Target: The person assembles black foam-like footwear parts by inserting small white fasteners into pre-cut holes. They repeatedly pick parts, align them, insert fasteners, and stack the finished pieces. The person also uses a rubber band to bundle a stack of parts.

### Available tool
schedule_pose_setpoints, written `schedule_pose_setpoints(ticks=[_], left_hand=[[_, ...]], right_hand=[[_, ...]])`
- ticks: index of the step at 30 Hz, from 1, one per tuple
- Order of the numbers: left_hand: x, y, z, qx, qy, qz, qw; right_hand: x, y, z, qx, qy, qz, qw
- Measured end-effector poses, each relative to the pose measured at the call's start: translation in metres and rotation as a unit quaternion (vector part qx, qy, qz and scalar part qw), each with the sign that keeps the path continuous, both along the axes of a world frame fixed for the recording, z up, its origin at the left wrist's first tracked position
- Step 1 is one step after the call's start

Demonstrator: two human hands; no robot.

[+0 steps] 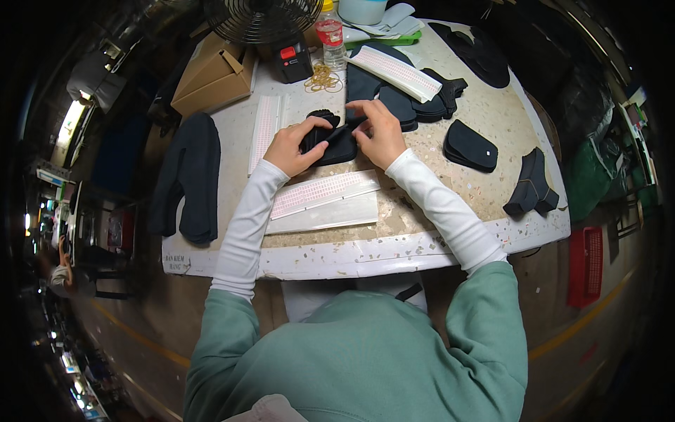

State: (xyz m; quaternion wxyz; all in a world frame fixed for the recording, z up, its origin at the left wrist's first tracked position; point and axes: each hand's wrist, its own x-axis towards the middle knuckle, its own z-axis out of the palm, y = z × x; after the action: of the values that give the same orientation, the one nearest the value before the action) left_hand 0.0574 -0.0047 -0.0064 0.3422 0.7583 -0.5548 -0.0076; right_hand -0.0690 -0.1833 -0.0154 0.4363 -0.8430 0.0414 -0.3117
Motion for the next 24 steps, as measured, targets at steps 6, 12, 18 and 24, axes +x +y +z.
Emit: schedule_pose_setpoints(ticks=[6, 12, 18, 24], left_hand=[[-0.002, -0.003, 0.002, 0.014, -0.05, -0.008, 0.999], [-0.009, 0.0, 0.006, 0.04, -0.079, 0.006, 0.996], [-0.004, -0.004, -0.002, 0.024, -0.053, 0.032, 0.998], [-0.006, -0.003, 0.0, 0.017, -0.096, -0.004, 0.995]], right_hand=[[0.003, 0.014, -0.002, -0.037, 0.045, 0.037, 0.998], [0.009, 0.004, -0.005, -0.089, 0.001, -0.018, 0.996], [0.004, -0.006, -0.002, -0.045, 0.002, -0.025, 0.999], [0.005, 0.008, -0.012, -0.014, 0.027, 0.05, 0.998]])
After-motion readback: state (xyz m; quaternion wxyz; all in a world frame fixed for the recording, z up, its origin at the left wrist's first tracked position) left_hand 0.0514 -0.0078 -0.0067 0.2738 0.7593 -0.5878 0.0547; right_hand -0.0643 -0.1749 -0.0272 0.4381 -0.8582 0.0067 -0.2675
